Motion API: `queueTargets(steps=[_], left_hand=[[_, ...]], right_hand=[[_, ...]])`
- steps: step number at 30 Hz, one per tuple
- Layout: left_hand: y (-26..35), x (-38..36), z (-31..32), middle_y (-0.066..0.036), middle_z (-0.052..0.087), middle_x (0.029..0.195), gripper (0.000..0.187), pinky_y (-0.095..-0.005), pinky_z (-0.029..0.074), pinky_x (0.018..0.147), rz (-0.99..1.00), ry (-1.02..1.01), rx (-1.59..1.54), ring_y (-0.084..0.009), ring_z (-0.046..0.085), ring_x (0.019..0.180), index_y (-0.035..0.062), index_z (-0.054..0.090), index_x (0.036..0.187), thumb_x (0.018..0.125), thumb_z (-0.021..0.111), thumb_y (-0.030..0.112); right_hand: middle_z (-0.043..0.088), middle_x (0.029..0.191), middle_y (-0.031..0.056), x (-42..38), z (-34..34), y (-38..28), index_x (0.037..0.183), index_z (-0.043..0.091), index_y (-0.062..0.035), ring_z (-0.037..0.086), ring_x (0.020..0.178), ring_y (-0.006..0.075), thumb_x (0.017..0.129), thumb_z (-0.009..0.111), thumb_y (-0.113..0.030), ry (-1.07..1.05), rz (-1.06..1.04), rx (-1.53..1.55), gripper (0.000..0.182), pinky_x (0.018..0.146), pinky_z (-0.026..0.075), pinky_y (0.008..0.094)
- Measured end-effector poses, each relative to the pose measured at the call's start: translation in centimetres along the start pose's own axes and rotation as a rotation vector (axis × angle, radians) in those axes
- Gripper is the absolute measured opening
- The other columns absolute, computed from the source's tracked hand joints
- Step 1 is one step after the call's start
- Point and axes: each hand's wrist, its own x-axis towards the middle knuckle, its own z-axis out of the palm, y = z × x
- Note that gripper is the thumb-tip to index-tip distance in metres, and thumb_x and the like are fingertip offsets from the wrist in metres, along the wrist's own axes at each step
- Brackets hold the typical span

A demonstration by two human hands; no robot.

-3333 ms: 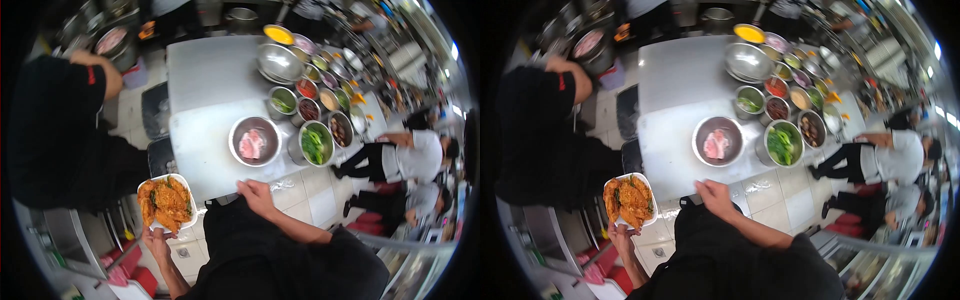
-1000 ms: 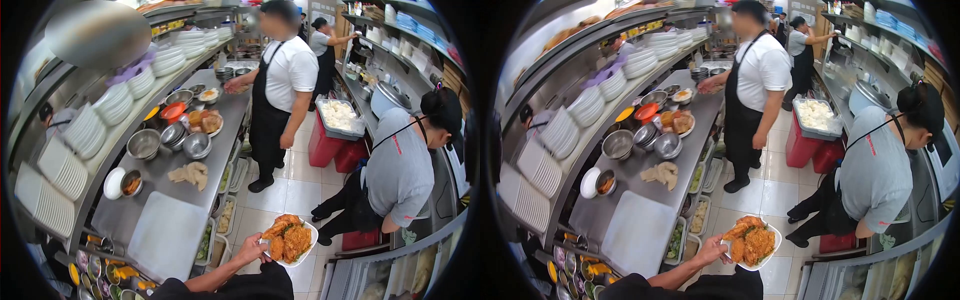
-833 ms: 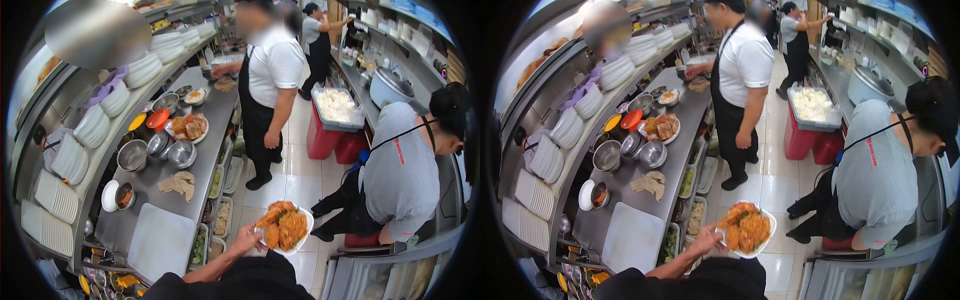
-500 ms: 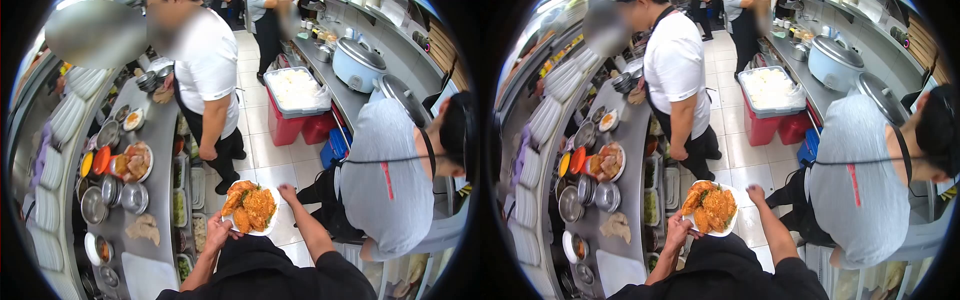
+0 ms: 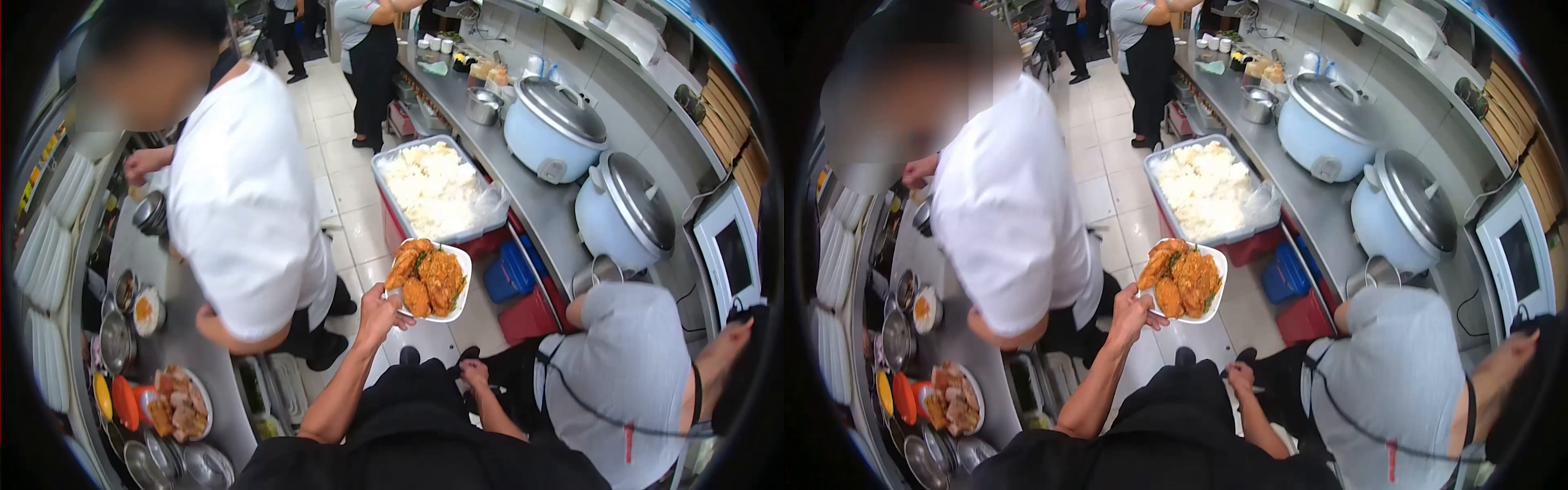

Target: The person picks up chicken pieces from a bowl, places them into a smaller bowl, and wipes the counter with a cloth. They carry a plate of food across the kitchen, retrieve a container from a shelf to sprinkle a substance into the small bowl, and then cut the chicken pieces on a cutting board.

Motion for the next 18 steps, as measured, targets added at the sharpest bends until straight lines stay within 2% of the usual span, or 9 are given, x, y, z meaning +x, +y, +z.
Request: queueTargets(steps=[2, 3, 4, 5, 6, 8, 11, 14, 18], left_hand=[[1.7, 6.3, 1.6, -0.026, 0.063, 0.078, 0.038, -0.0289, 0.051, 0.038, 0.001, 0.004, -0.041, -0.0282, 0.065, 0.051, -0.0154, 0.042, 0.112, 0.08, 0.043, 0.004], [2.8, 9.1, 2.3, -0.026, 0.063, 0.079, 0.038, -0.029, 0.051, 0.038, -0.009, 0.029, -0.034, -0.0283, 0.065, 0.051, -0.014, 0.042, 0.113, 0.08, 0.043, 0.005], [3.5, 11.8, 2.7, -0.026, 0.063, 0.079, 0.038, -0.029, 0.051, 0.038, 0.001, 0.023, -0.037, -0.0283, 0.065, 0.051, -0.014, 0.042, 0.113, 0.08, 0.043, 0.005], [4.0, 14.8, 3.0, -0.025, 0.063, 0.079, 0.038, -0.029, 0.051, 0.037, -0.001, 0.029, -0.048, -0.0282, 0.065, 0.051, -0.0135, 0.043, 0.113, 0.08, 0.044, 0.005], [4.9, 17.7, 3.5, -0.025, 0.063, 0.079, 0.037, -0.029, 0.051, 0.037, 0.001, 0.036, -0.057, -0.0281, 0.065, 0.05, -0.0129, 0.043, 0.112, 0.08, 0.044, 0.005], [7.0, 22.0, 4.1, -0.025, 0.063, 0.079, 0.035, -0.0294, 0.051, 0.037, 0.033, 0.056, -0.047, -0.028, 0.065, 0.05, -0.0126, 0.044, 0.11, 0.08, 0.044, 0.005], [10.1, 29.0, 4.1, -0.026, 0.063, 0.078, 0.031, -0.0306, 0.051, 0.038, 0.05, 0.105, -0.029, -0.0292, 0.065, 0.053, -0.0127, 0.045, 0.103, 0.078, 0.045, 0.006], [11.7, 36.8, 4.0, -0.026, 0.063, 0.078, 0.029, -0.0308, 0.051, 0.039, 0.032, 0.111, -0.042, -0.03, 0.066, 0.054, -0.013, 0.045, 0.1, 0.078, 0.044, 0.006], [12.7, 48.5, 4.3, -0.026, 0.062, 0.076, 0.026, -0.0318, 0.052, 0.04, 0.042, 0.086, -0.018, -0.0297, 0.065, 0.054, -0.0118, 0.044, 0.096, 0.077, 0.044, 0.005]], right_hand=[[0.063, 0.07, 0.0024, -0.9, -0.8, -2.6, 0.085, 0.068, -0.0077, 0.059, 0.058, 0.0116, 0.077, 0.067, -0.012, 0.017, 0.124, 0.044, 0.009, 0.049, 0.048, 0.0268], [0.063, 0.071, 0.0021, 1.3, 0.2, -1.2, 0.085, 0.068, -0.0078, 0.06, 0.058, 0.0121, 0.078, 0.067, -0.012, 0.047, 0.075, 0.011, 0.008, 0.05, 0.049, 0.0272], [0.063, 0.072, 0.0021, 1.8, 0.7, -2.1, 0.086, 0.067, -0.0081, 0.06, 0.06, 0.0125, 0.078, 0.067, -0.013, 0.025, 0.083, 0.104, 0.009, 0.051, 0.05, 0.0282], [0.062, 0.073, 0.0023, 5.6, 2.6, 0.4, 0.089, 0.065, -0.0084, 0.06, 0.061, 0.0132, 0.079, 0.067, -0.013, 0.013, 0.097, 0.175, 0.011, 0.053, 0.05, 0.0288], [0.067, 0.087, 0.008, 2.3, 1.1, -6.8, 0.096, 0.067, -0.0055, 0.064, 0.073, 0.0181, 0.079, 0.065, -0.014, -0.047, 0.314, 0.308, 0.019, 0.063, 0.052, 0.0297], [0.065, 0.088, 0.0076, 3.6, 1.7, -10.7, 0.105, 0.061, -0.0052, 0.064, 0.072, 0.0193, 0.082, 0.063, -0.015, -0.139, 0.387, 0.461, 0.026, 0.06, 0.051, 0.0286], [0.063, 0.091, 0.008, 7.5, 3.4, -14.9, 0.11, 0.057, -0.0041, 0.063, 0.074, 0.0195, 0.083, 0.063, -0.015, -0.184, 0.294, 0.463, 0.03, 0.06, 0.051, 0.0289], [0.063, 0.095, 0.0098, 9.8, 3.6, -19.0, 0.112, 0.056, -0.0035, 0.063, 0.078, 0.0206, 0.084, 0.061, -0.016, -0.181, 0.307, 0.618, 0.031, 0.063, 0.052, 0.0306], [0.062, 0.098, 0.0116, 11.9, 4.0, -20.3, 0.112, 0.056, -0.0036, 0.063, 0.08, 0.0228, 0.085, 0.06, -0.017, -0.111, 0.396, 0.802, 0.031, 0.067, 0.053, 0.0335]])
